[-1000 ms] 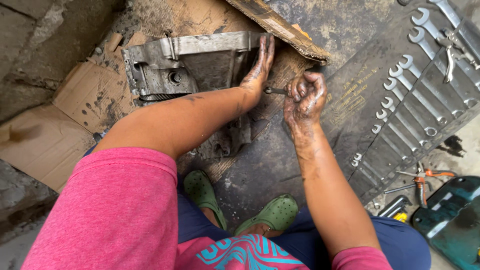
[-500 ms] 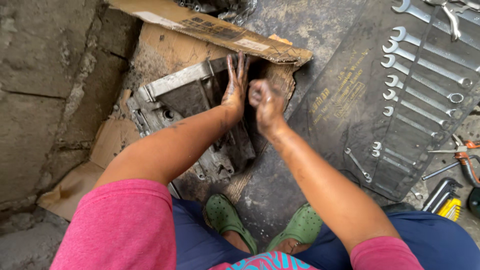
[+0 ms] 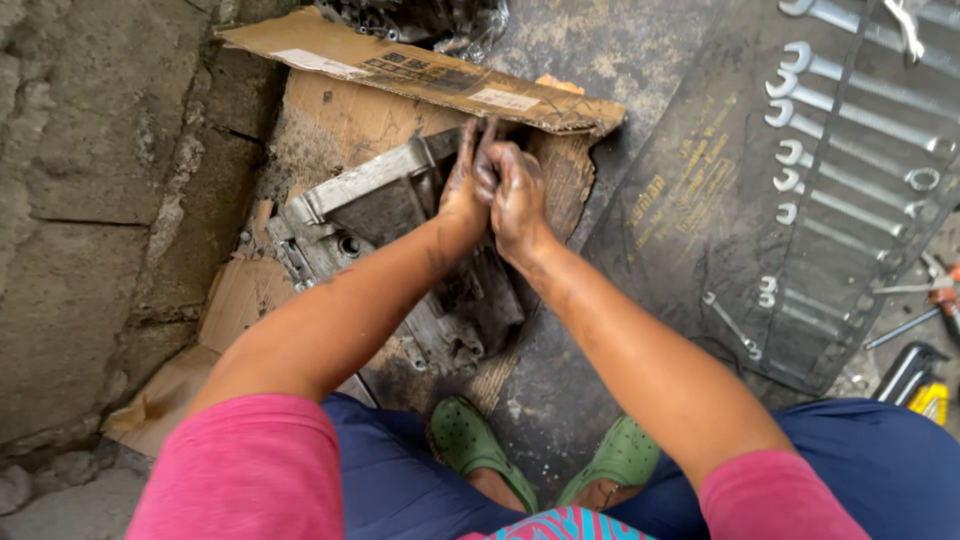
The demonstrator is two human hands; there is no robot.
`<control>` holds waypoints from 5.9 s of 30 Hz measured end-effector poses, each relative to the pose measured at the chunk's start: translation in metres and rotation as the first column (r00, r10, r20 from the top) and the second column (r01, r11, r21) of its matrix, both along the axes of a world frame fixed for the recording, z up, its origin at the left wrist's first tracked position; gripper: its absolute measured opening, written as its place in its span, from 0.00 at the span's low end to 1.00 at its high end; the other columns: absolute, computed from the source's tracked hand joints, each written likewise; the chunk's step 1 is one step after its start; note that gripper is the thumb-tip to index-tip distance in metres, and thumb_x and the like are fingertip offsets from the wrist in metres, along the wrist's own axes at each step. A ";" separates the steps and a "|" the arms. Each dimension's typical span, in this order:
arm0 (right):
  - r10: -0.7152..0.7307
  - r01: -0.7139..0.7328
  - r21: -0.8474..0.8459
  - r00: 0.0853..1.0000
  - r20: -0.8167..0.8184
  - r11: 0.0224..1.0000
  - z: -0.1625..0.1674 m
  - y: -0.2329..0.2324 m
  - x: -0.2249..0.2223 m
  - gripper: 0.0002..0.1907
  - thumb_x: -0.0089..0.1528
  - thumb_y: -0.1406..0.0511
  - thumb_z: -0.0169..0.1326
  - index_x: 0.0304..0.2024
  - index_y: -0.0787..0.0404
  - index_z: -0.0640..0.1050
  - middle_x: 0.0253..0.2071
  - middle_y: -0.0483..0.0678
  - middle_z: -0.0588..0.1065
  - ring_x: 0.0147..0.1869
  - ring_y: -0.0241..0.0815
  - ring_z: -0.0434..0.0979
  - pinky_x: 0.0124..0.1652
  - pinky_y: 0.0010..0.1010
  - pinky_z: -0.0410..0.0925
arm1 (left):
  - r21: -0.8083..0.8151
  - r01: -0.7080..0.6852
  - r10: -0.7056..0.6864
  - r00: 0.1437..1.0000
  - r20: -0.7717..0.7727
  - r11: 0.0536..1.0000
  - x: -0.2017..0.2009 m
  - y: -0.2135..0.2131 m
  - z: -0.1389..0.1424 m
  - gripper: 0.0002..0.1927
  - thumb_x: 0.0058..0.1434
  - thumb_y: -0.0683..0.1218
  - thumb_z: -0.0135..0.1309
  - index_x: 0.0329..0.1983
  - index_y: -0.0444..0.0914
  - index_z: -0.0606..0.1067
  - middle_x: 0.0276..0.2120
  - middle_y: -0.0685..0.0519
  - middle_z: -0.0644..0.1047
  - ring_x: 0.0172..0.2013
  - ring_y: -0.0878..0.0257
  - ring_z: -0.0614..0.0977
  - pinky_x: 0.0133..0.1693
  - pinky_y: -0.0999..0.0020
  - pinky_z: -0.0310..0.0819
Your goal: The person uses a wrench to loosen and remove bolts from a disassembled engine casing. They repeatedly reposition the casing and apply torque to different bolts while sitting on the floor.
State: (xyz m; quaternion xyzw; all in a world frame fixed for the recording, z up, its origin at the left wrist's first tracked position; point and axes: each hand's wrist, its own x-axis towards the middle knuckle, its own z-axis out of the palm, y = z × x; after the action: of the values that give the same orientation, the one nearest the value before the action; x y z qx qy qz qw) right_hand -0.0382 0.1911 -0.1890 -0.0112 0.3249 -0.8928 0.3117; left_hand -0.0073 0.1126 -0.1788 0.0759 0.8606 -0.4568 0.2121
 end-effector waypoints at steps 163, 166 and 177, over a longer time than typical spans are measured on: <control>0.768 0.503 0.593 -0.517 -0.378 0.629 -0.112 0.059 -0.065 0.28 0.57 0.69 0.47 0.61 0.47 0.71 0.59 0.48 0.73 0.62 0.51 0.76 0.40 0.38 0.78 | 0.836 0.118 0.542 0.711 -0.448 0.536 0.056 -0.072 0.123 0.27 0.61 0.65 0.62 0.32 0.35 0.78 0.19 0.44 0.78 0.22 0.43 0.81 0.26 0.50 0.76; 0.740 0.496 0.559 -0.538 -0.403 0.665 -0.116 0.060 -0.069 0.26 0.58 0.67 0.48 0.60 0.47 0.72 0.56 0.44 0.75 0.61 0.48 0.76 0.44 0.38 0.78 | 0.826 0.121 0.533 0.711 -0.459 0.550 0.056 -0.071 0.123 0.27 0.60 0.65 0.62 0.32 0.35 0.78 0.19 0.43 0.78 0.21 0.43 0.81 0.25 0.50 0.75; 0.706 0.497 0.500 -0.502 -0.501 0.709 -0.123 0.060 -0.065 0.22 0.60 0.65 0.49 0.57 0.48 0.75 0.51 0.43 0.78 0.55 0.47 0.80 0.45 0.38 0.76 | 0.830 0.108 0.541 0.711 -0.449 0.548 0.057 -0.072 0.120 0.27 0.61 0.65 0.62 0.31 0.36 0.78 0.19 0.43 0.78 0.21 0.44 0.81 0.27 0.51 0.76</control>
State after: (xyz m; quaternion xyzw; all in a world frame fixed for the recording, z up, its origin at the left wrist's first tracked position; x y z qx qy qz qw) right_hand -0.1028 0.2509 -0.3122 -0.7044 0.6939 -0.1460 -0.0319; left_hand 0.0495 0.0403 -0.0585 -0.1203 0.9864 0.0265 -0.1083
